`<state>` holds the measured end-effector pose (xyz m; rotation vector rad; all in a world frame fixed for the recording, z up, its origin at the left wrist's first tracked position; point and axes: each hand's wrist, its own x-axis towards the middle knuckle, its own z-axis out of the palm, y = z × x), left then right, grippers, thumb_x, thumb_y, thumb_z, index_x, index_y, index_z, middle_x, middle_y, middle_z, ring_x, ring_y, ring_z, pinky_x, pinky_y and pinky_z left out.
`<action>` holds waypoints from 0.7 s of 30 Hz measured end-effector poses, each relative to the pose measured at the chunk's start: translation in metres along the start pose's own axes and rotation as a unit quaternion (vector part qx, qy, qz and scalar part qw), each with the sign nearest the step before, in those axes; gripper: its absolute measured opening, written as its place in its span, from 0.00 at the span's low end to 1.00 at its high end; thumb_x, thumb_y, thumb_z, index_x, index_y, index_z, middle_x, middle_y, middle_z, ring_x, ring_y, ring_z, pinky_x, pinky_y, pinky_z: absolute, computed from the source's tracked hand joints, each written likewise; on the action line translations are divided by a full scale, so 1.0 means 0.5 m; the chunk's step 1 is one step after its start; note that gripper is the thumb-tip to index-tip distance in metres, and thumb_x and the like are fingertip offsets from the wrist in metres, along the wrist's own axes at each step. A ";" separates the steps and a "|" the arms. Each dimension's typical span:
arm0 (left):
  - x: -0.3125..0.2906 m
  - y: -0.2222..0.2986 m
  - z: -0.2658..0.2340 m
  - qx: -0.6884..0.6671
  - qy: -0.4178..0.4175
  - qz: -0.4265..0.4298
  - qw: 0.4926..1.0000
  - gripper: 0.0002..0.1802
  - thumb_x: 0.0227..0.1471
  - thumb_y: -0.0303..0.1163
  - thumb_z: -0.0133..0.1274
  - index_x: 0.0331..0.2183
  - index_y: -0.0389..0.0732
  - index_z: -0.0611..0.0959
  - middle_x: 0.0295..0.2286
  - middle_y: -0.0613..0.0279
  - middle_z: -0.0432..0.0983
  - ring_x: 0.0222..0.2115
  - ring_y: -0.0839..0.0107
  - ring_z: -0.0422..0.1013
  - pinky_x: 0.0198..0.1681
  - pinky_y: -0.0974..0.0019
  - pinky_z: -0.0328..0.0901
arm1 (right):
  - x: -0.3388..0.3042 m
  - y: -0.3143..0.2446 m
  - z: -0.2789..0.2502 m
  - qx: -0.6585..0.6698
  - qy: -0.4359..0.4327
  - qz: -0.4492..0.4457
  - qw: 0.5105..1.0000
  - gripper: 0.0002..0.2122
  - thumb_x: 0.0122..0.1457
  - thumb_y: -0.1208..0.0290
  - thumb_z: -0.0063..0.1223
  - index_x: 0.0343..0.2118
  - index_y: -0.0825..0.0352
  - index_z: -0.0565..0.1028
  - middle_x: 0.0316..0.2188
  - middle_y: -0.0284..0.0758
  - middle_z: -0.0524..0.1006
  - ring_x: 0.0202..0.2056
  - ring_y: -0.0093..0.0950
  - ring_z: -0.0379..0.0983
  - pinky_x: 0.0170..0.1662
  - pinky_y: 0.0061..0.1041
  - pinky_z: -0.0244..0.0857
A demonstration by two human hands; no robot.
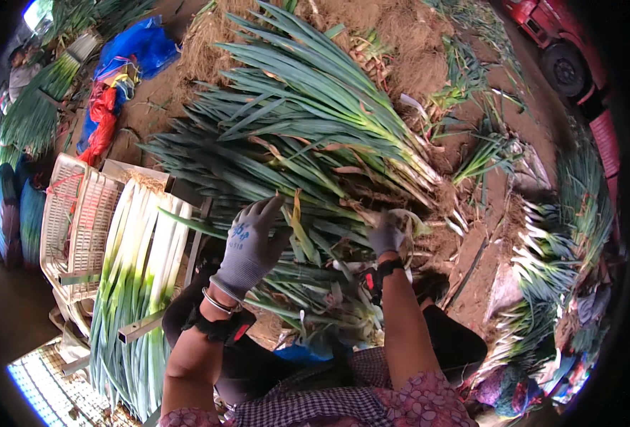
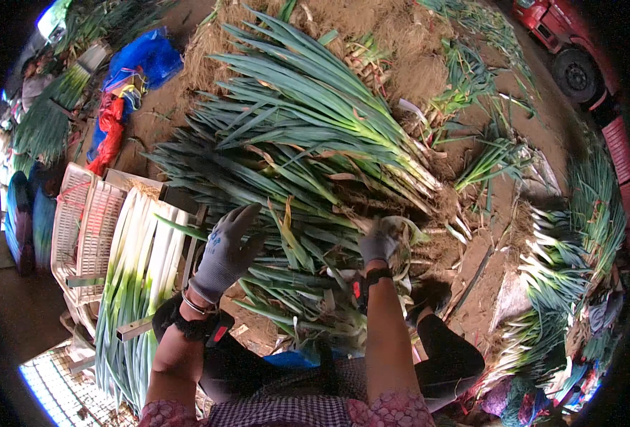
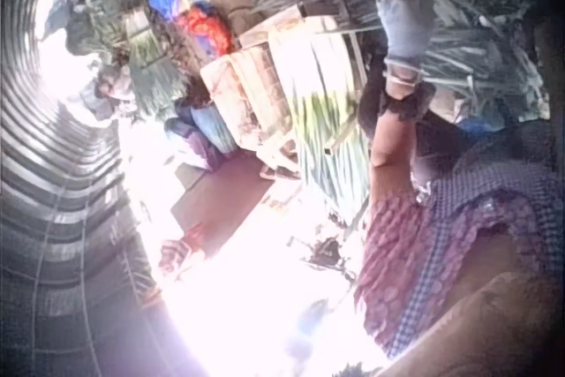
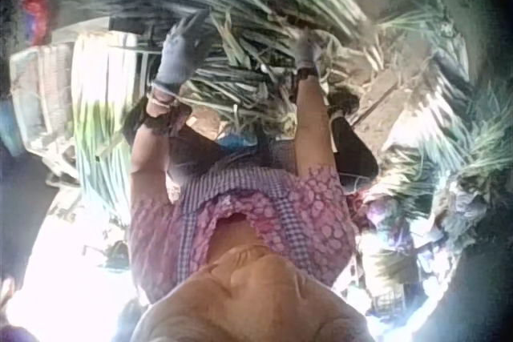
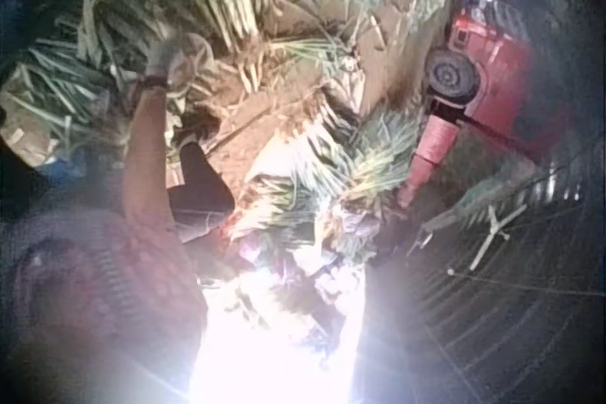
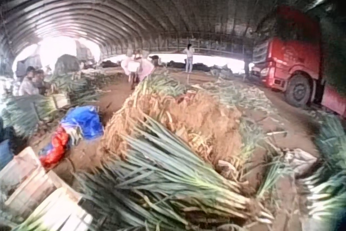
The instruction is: The person picks up leeks from a pile, peels away the outer layers by hand, and places the cleaned stalks into a crate.
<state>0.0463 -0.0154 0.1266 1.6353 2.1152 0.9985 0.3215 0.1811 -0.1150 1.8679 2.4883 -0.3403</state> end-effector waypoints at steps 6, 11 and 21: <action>0.015 -0.058 0.044 -0.096 -0.021 -0.126 0.987 0.23 0.50 0.30 0.53 0.48 0.34 0.73 0.39 0.49 0.73 0.39 0.64 0.71 0.42 0.67 0.64 | -0.099 -0.109 -0.093 0.081 -0.153 -0.095 0.980 0.21 0.52 0.48 0.53 0.30 0.65 0.79 0.19 0.43 0.77 0.23 0.39 0.76 0.28 0.34 0.69; -0.010 -0.115 0.135 -0.506 -0.019 -0.296 0.810 0.16 0.53 0.32 0.50 0.42 0.34 0.75 0.26 0.65 0.73 0.27 0.78 0.68 0.33 0.69 0.65 | -0.294 -0.164 -0.348 0.187 -0.170 -0.244 0.936 0.22 0.54 0.51 0.52 0.46 0.61 0.67 0.27 0.42 0.76 0.26 0.39 0.75 0.32 0.33 0.70; -0.041 -0.120 0.174 -0.739 0.010 -0.308 0.599 0.18 0.53 0.39 0.53 0.42 0.38 0.78 0.36 0.59 0.75 0.34 0.66 0.72 0.39 0.58 0.68 | -0.455 -0.121 -0.404 0.024 -0.095 -0.288 0.952 0.32 0.58 0.47 0.45 0.61 0.60 0.55 0.21 0.39 0.76 0.20 0.36 0.74 0.22 0.30 0.67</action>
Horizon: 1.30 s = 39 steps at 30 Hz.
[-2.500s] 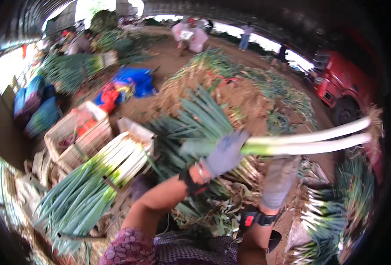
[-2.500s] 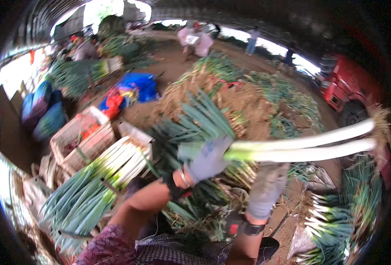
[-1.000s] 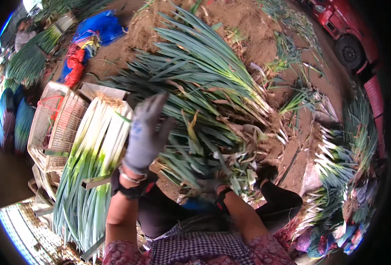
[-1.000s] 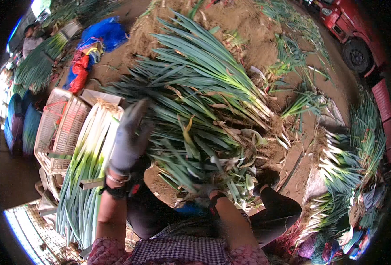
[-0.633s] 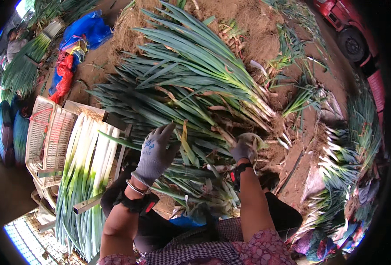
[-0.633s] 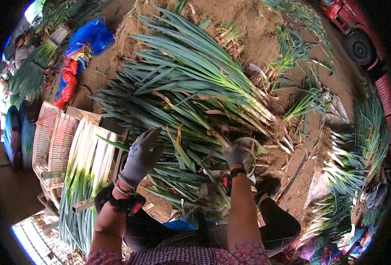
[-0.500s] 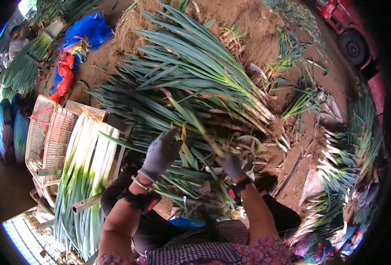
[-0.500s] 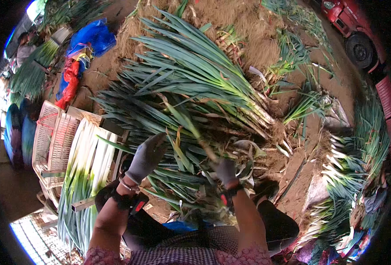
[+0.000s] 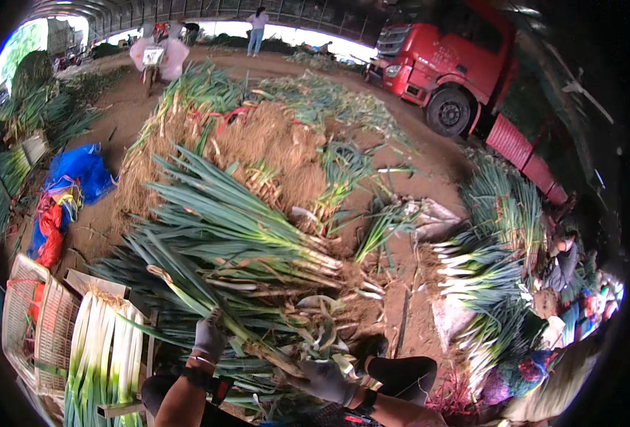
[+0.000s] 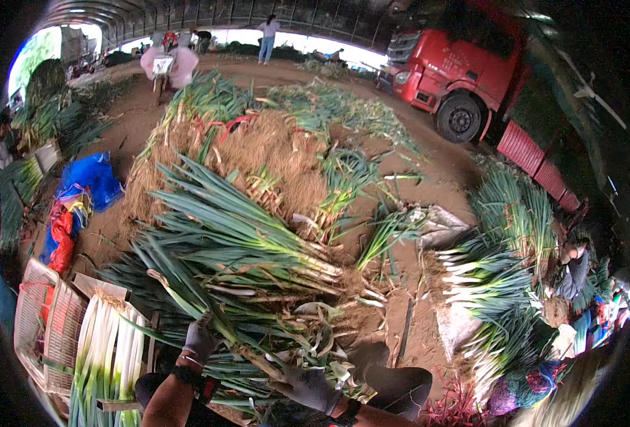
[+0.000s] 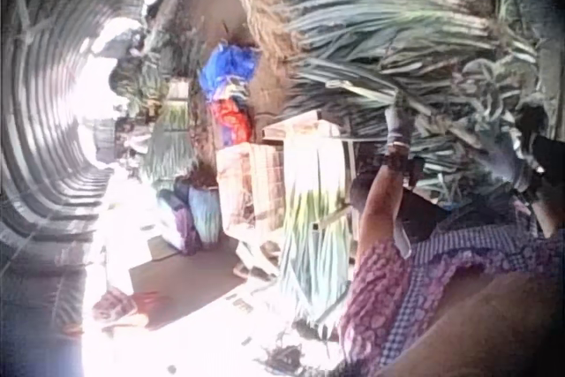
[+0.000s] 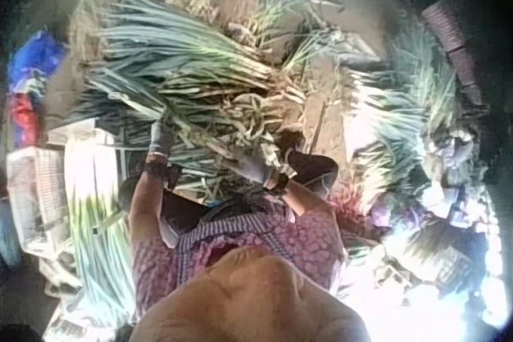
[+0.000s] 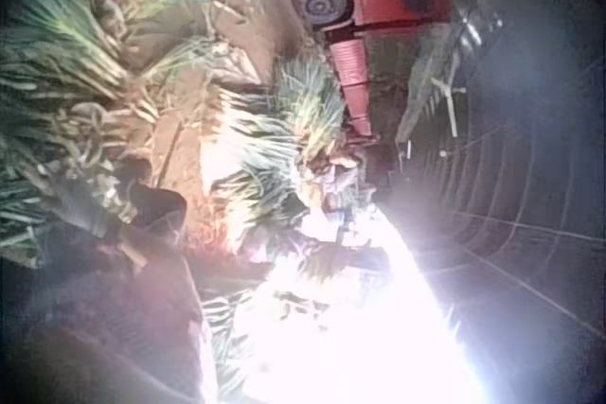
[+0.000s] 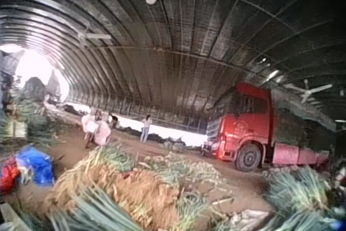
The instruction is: The person picks up leeks from a pile, peels away the outer layers by hand, and places the cleaned stalks into a crate.
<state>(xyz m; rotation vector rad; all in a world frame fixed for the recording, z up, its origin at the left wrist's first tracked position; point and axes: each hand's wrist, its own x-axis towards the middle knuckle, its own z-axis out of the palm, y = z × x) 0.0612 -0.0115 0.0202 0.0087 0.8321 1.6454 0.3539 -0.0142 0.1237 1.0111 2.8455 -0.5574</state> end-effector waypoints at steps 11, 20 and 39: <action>-0.103 0.094 0.087 0.201 -0.027 0.256 0.945 0.13 0.55 0.30 0.52 0.41 0.34 0.77 0.33 0.65 0.76 0.30 0.78 0.69 0.35 0.72 0.65 | 0.315 -0.114 0.022 0.463 0.179 -0.046 0.867 0.14 0.52 0.70 0.59 0.39 0.70 0.71 0.30 0.32 0.75 0.32 0.20 0.68 0.38 0.23 0.65; -0.138 0.154 0.120 0.054 -0.091 0.206 0.973 0.13 0.57 0.29 0.48 0.43 0.32 0.74 0.36 0.62 0.74 0.34 0.73 0.72 0.41 0.68 0.68 | 0.319 -0.245 0.012 0.523 0.241 -0.018 0.818 0.15 0.49 0.73 0.56 0.41 0.69 0.71 0.34 0.35 0.77 0.36 0.25 0.72 0.42 0.26 0.65; -0.094 0.178 0.065 -0.071 -0.236 0.167 0.955 0.17 0.55 0.35 0.50 0.42 0.32 0.71 0.33 0.54 0.73 0.37 0.60 0.71 0.46 0.56 0.66 | 0.208 -0.089 -0.021 0.281 0.170 -0.026 0.944 0.17 0.52 0.65 0.58 0.42 0.69 0.73 0.30 0.38 0.78 0.31 0.27 0.75 0.36 0.26 0.68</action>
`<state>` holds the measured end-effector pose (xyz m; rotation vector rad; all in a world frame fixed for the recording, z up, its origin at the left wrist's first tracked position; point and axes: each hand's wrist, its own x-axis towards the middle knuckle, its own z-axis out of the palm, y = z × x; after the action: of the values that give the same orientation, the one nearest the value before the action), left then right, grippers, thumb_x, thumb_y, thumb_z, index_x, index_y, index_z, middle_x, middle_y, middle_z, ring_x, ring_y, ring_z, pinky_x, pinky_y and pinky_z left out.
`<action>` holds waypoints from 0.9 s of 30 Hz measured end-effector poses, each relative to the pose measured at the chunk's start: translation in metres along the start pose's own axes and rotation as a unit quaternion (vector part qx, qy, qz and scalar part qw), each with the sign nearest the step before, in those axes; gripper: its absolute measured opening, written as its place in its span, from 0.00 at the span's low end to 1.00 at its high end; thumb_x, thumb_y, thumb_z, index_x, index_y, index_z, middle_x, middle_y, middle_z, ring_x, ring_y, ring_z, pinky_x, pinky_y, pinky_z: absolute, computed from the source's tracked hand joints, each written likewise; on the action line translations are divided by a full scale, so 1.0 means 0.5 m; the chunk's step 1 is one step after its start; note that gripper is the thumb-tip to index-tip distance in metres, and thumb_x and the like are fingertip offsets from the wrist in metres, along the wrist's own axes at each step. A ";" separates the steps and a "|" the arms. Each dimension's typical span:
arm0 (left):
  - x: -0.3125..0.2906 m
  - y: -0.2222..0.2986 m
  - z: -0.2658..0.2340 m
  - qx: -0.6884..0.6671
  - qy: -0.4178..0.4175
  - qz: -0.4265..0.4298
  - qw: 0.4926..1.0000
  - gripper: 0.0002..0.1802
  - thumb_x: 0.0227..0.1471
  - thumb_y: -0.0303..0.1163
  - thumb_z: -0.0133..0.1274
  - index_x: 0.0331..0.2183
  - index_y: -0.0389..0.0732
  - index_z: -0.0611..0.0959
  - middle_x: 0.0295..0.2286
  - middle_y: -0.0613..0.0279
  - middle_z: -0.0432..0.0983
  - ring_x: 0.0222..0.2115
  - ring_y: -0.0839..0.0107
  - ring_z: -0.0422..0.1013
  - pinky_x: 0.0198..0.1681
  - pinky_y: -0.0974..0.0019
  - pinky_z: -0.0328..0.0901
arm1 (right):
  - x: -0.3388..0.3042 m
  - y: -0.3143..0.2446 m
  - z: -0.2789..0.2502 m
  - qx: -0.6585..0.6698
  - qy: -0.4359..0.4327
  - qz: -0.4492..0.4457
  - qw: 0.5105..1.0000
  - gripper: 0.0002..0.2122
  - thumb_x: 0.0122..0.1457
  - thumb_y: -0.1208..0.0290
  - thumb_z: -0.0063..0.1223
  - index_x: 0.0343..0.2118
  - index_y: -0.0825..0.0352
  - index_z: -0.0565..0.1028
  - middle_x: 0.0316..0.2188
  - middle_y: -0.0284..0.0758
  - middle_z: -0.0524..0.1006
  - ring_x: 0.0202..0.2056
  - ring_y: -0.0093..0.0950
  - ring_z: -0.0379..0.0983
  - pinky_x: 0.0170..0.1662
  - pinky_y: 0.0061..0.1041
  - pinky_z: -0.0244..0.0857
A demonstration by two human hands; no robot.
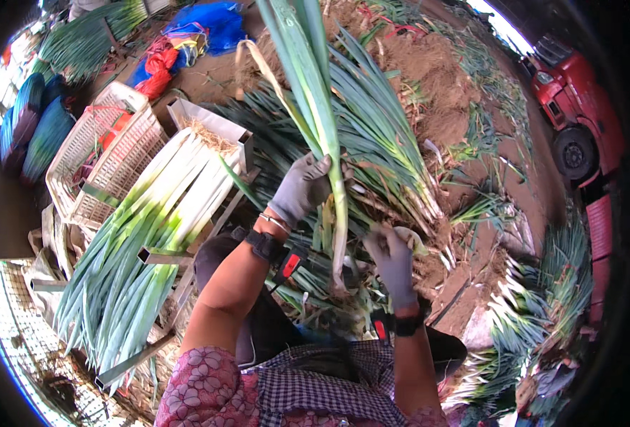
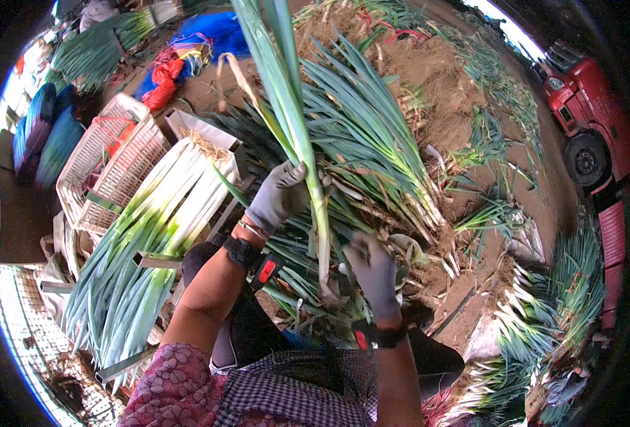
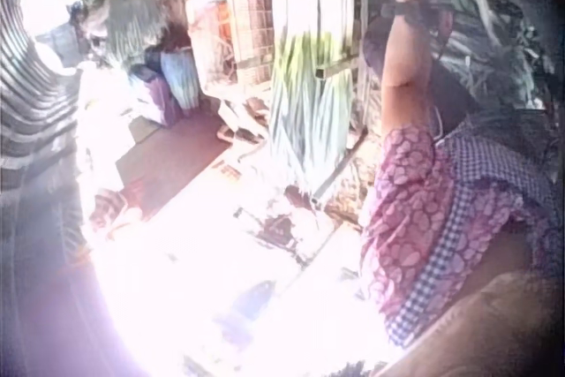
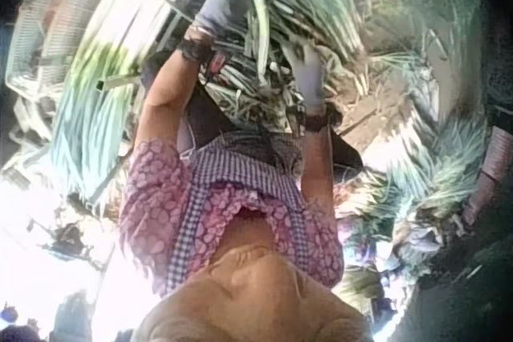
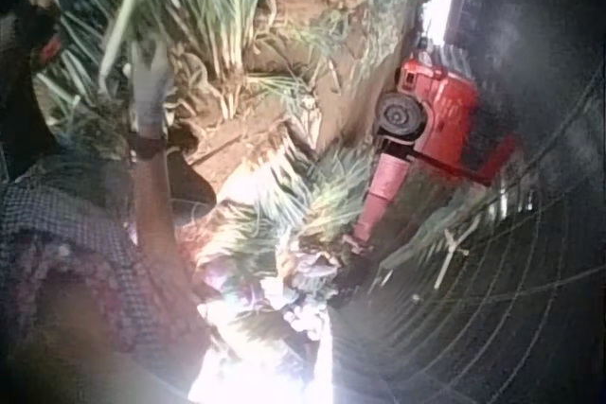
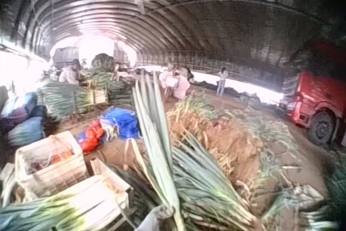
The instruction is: The person picks up leeks from a pile, peels away the outer layers by hand, and places the cleaned stalks into a crate.
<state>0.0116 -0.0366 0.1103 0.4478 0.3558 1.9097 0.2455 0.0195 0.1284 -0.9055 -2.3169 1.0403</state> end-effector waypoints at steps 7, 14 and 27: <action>0.004 -0.012 0.065 0.077 -0.025 -0.036 0.996 0.23 0.53 0.37 0.54 0.46 0.34 0.70 0.34 0.58 0.74 0.37 0.67 0.71 0.44 0.63 0.66 | 0.090 -0.079 0.049 0.066 -0.060 0.062 0.994 0.16 0.49 0.65 0.61 0.37 0.70 0.73 0.29 0.38 0.78 0.30 0.27 0.73 0.34 0.29 0.66; -0.004 -0.027 0.057 0.178 0.062 -0.050 0.981 0.24 0.58 0.42 0.47 0.47 0.30 0.70 0.39 0.51 0.76 0.39 0.69 0.73 0.45 0.67 0.67 | 0.084 -0.091 0.091 0.341 -0.007 0.084 0.936 0.13 0.50 0.73 0.59 0.38 0.70 0.73 0.33 0.31 0.76 0.34 0.23 0.70 0.40 0.24 0.64; -0.031 -0.029 0.049 0.305 0.169 -0.017 0.937 0.29 0.55 0.53 0.48 0.35 0.32 0.78 0.27 0.67 0.74 0.26 0.81 0.68 0.30 0.72 0.66 | 0.077 -0.106 0.132 0.416 -0.014 0.091 0.905 0.15 0.48 0.76 0.54 0.40 0.69 0.72 0.34 0.28 0.73 0.36 0.19 0.68 0.43 0.20 0.62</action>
<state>0.0402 -0.0448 0.1232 0.5065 1.1931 1.8148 0.1579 -0.0116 0.1335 -0.7349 -1.5326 1.9045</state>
